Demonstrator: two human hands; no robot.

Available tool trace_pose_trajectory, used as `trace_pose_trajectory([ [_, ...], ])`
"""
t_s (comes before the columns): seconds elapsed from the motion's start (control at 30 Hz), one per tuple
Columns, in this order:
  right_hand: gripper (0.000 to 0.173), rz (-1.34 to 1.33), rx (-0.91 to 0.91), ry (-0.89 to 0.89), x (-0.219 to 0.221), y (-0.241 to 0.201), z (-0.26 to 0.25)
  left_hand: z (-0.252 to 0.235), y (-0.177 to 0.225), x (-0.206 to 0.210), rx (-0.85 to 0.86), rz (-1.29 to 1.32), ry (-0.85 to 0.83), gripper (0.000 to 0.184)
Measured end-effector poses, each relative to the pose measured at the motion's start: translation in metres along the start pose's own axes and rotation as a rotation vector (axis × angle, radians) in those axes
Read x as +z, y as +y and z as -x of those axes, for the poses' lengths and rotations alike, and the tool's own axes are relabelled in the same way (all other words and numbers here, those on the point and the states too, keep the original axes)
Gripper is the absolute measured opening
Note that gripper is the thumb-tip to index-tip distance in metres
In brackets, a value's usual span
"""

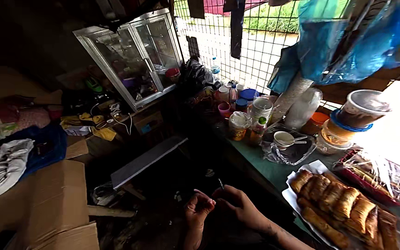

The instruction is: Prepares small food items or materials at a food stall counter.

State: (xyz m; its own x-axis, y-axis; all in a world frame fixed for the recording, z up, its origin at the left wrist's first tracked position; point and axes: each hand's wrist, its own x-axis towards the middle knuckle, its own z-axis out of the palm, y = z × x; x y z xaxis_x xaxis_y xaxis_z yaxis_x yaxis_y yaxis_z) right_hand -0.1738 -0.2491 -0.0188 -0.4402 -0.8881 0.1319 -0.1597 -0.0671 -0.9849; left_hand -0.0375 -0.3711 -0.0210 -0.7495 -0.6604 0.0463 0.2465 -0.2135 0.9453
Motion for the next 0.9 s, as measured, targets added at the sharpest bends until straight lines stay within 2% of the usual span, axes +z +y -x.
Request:
trace_pose_trajectory([
  [0.07, 0.018, 0.025, -0.026, 0.034, 0.014, -0.001, -0.023, -0.017, 0.007, -0.013, -0.036, 0.005, 0.011, 0.02],
  [0.13, 0.017, 0.014, 0.028, 0.03, 0.021, -0.002, -0.048, -0.036, 0.011, -0.024, -0.042, 0.018, 0.04, 0.021],
  [0.3, 0.017, -0.063, 0.118, -0.035, 0.027, 0.01, -0.126, -0.097, 0.005, -0.061, 0.079, 0.023, 0.06, 0.02],
  [0.4, 0.017, -0.046, -0.056, -0.015, 0.035, 0.031, -0.18, -0.144, 0.008, -0.086, 0.116, -0.054, 0.094, 0.022],
  [0.5, 0.016, -0.069, -0.127, -0.084, 0.031, 0.047, -0.244, -0.198, 0.017, -0.104, 0.154, -0.118, 0.121, 0.024],
  [0.7, 0.019, -0.043, -0.346, -0.082, 0.009, 0.065, -0.353, -0.302, 0.04, -0.118, 0.092, -0.18, 0.112, 0.023],
  [0.9, 0.015, -0.168, -0.123, -0.061, -0.032, 0.068, -0.402, -0.383, 0.023, -0.12, 0.113, -0.18, -0.125, 0.023],
])
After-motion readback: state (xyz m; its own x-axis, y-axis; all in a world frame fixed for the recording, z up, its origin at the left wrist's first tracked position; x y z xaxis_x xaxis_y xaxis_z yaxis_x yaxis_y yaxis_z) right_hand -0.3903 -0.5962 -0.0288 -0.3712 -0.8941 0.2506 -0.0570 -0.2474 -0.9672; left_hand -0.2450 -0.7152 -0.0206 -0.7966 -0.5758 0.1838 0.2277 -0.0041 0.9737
